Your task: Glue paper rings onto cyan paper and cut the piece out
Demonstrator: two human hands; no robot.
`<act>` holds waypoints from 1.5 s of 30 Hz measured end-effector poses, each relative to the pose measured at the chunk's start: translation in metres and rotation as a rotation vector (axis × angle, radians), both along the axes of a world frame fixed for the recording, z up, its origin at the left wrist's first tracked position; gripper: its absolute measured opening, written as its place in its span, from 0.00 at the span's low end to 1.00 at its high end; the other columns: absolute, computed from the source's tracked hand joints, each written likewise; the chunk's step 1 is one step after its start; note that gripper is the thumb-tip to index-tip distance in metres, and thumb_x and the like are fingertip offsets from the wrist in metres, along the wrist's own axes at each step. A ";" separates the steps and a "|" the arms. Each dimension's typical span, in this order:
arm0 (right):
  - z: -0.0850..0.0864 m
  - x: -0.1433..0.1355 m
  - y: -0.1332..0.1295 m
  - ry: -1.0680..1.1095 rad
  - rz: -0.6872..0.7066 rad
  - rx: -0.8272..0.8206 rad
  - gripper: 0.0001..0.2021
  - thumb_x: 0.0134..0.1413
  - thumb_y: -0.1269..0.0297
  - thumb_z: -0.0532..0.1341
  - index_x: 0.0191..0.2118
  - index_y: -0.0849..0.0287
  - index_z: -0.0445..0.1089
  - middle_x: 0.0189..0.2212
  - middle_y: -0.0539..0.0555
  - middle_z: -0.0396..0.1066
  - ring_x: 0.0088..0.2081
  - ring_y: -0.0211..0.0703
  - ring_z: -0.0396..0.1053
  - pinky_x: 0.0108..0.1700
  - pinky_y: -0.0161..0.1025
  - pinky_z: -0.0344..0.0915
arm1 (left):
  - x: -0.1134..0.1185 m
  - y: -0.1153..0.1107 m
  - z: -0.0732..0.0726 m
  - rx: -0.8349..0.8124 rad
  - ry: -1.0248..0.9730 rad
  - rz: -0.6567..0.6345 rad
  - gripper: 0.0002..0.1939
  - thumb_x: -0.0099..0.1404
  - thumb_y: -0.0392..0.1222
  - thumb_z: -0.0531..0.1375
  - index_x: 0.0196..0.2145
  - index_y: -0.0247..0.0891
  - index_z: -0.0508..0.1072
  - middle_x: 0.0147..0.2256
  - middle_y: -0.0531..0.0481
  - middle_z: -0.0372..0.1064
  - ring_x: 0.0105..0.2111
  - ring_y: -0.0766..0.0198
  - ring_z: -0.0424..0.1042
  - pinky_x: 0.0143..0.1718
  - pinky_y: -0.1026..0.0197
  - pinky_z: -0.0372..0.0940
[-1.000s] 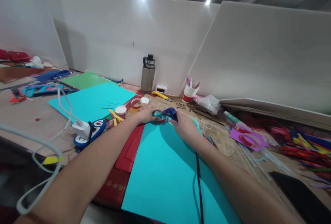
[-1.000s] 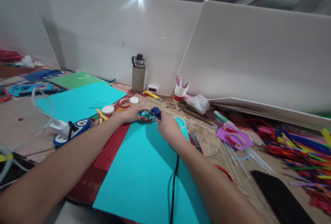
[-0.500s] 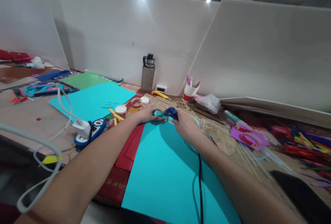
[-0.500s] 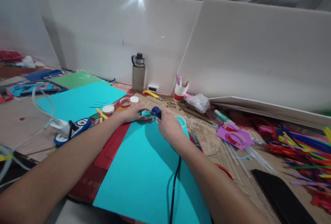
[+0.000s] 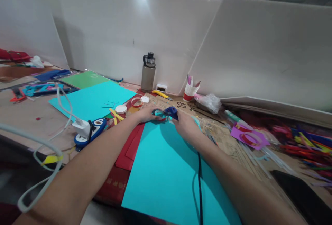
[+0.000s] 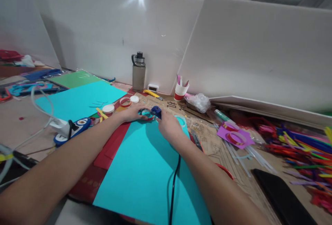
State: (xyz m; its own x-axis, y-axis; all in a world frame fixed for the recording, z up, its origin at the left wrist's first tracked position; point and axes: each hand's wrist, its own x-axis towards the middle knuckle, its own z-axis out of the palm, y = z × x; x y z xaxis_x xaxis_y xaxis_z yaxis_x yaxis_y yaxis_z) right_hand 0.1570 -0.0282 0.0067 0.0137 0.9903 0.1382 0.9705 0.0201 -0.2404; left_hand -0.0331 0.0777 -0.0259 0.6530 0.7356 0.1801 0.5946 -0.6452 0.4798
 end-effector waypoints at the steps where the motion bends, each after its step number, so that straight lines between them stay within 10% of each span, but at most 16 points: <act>1: 0.001 0.000 -0.001 -0.002 -0.002 -0.003 0.13 0.60 0.63 0.56 0.48 0.62 0.66 0.43 0.63 0.73 0.44 0.53 0.71 0.40 0.41 0.61 | 0.000 0.000 -0.001 0.005 -0.002 0.006 0.25 0.55 0.55 0.64 0.51 0.48 0.72 0.54 0.49 0.67 0.55 0.51 0.62 0.59 0.51 0.53; 45: -0.007 -0.012 0.007 0.312 0.013 -0.052 0.16 0.59 0.61 0.55 0.50 0.63 0.66 0.44 0.64 0.74 0.45 0.53 0.72 0.41 0.39 0.62 | -0.016 -0.001 -0.009 -0.061 -0.229 0.141 0.19 0.48 0.48 0.68 0.35 0.35 0.75 0.34 0.48 0.73 0.36 0.59 0.71 0.39 0.59 0.65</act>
